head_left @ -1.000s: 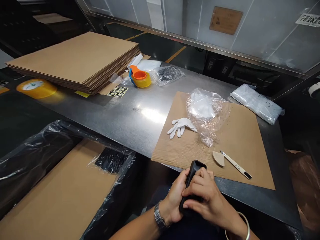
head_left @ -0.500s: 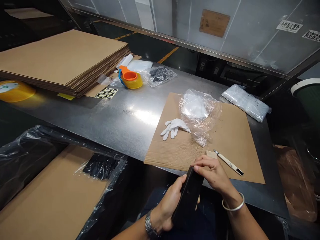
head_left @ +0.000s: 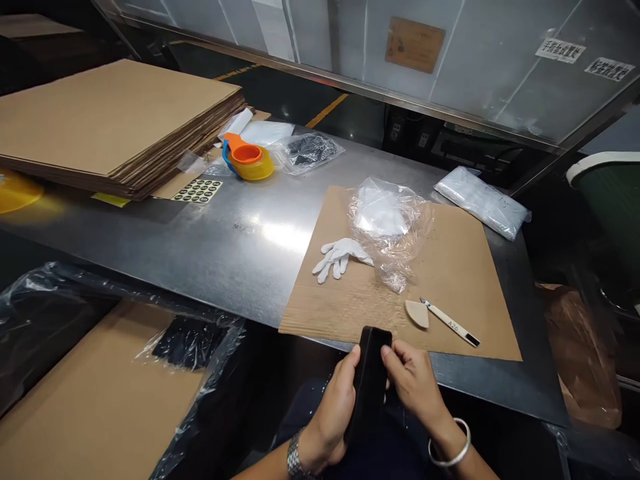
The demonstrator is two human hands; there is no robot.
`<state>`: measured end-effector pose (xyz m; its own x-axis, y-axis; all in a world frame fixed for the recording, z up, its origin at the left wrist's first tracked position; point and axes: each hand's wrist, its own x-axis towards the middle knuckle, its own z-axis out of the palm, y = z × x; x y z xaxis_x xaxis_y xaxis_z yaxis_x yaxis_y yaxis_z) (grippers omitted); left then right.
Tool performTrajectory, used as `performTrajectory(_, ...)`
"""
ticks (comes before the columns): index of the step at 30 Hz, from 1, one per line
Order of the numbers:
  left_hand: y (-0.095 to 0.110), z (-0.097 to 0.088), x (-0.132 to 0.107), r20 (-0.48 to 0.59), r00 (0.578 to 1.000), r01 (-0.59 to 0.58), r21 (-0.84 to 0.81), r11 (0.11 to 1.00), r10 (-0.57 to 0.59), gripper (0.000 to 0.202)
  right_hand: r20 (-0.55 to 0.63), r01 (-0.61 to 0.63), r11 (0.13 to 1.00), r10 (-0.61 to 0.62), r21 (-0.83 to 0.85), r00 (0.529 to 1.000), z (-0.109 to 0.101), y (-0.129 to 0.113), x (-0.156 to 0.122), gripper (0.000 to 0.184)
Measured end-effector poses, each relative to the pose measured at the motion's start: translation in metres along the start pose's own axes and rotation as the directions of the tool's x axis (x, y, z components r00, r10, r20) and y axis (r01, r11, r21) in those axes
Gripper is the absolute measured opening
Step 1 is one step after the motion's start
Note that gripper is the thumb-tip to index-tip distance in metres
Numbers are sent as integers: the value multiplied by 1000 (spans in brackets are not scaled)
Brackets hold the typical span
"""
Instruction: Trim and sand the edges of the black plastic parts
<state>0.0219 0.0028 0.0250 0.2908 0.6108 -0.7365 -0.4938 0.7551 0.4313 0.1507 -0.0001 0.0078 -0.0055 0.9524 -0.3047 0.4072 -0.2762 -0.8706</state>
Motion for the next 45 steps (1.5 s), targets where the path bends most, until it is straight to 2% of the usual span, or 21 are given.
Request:
performTrajectory(3,3,0,-2,103,988,113,37,993,-116,48,-63,-5,1000,6,13,998,-4,3,9,52)
performTrajectory(7,7,-2,-4,203,955,206,72,976,-217,50,-119,23,998,-16,55,993,-13,1,9,52)
performTrajectory(9,8,-1,-4,220,950,208,81,975,-221,48,-61,82,988,-74,129,995,-19,0,4,48)
performTrajectory(12,9,-1,0,204,952,224,45,974,-228,48,73,170,956,-192,238,979,-29,0,-3,58)
performTrajectory(15,12,-3,5,229,924,302,58,951,-308,50,104,128,970,-152,206,983,-31,3,-5,54)
performTrajectory(17,15,-6,8,317,890,334,38,942,-328,52,7,50,980,-52,194,999,-29,5,-5,42)
performTrajectory(19,19,-7,11,386,884,312,-66,948,-264,50,-192,19,979,21,205,981,-26,8,-4,37)
performTrajectory(21,21,-5,12,376,916,237,-236,942,-136,42,-452,141,987,-90,80,887,-22,10,-6,29)
performTrajectory(23,20,0,12,321,947,158,-387,909,-28,36,-551,348,907,-421,-237,721,-15,12,-11,26)
performTrajectory(24,20,3,12,298,955,136,-428,893,-2,36,-502,447,794,-608,-412,615,-11,13,-14,29)
performTrajectory(26,19,8,11,253,967,142,-432,891,-32,38,-268,617,491,-866,-615,422,-2,15,-21,32)
performTrajectory(28,19,12,10,211,971,188,-374,908,-114,38,-72,744,280,-951,-606,299,3,18,-25,27)
performTrajectory(29,20,12,10,202,969,206,-339,918,-143,38,-29,777,242,-960,-581,278,3,21,-26,25)
performTrajectory(30,21,12,9,204,968,204,-312,928,-144,38,-25,777,258,-954,-574,299,-1,25,-25,26)
performTrajectory(31,22,11,8,213,970,180,-291,940,-120,38,-64,729,332,-927,-599,369,-8,30,-22,28)
performTrajectory(32,23,10,7,225,971,146,-271,952,-84,39,-139,631,437,-874,-641,465,-18,35,-16,29)
performTrajectory(34,22,7,5,238,971,65,-228,971,-9,41,-345,306,631,-695,-713,631,-43,48,0,30)
performTrajectory(35,21,6,3,237,971,28,-207,978,22,41,-394,206,665,-632,-718,667,-57,54,10,30)
performTrajectory(39,12,6,-6,230,969,-67,-107,992,90,37,-390,72,675,-506,-734,769,-95,82,46,32)
performTrajectory(42,9,7,-13,198,971,-134,-29,991,137,44,-380,26,691,-428,-722,820,-102,97,55,31)
performTrajectory(45,8,3,-17,201,965,-164,-34,986,168,57,-427,-24,741,-360,-671,829,-101,101,54,35)
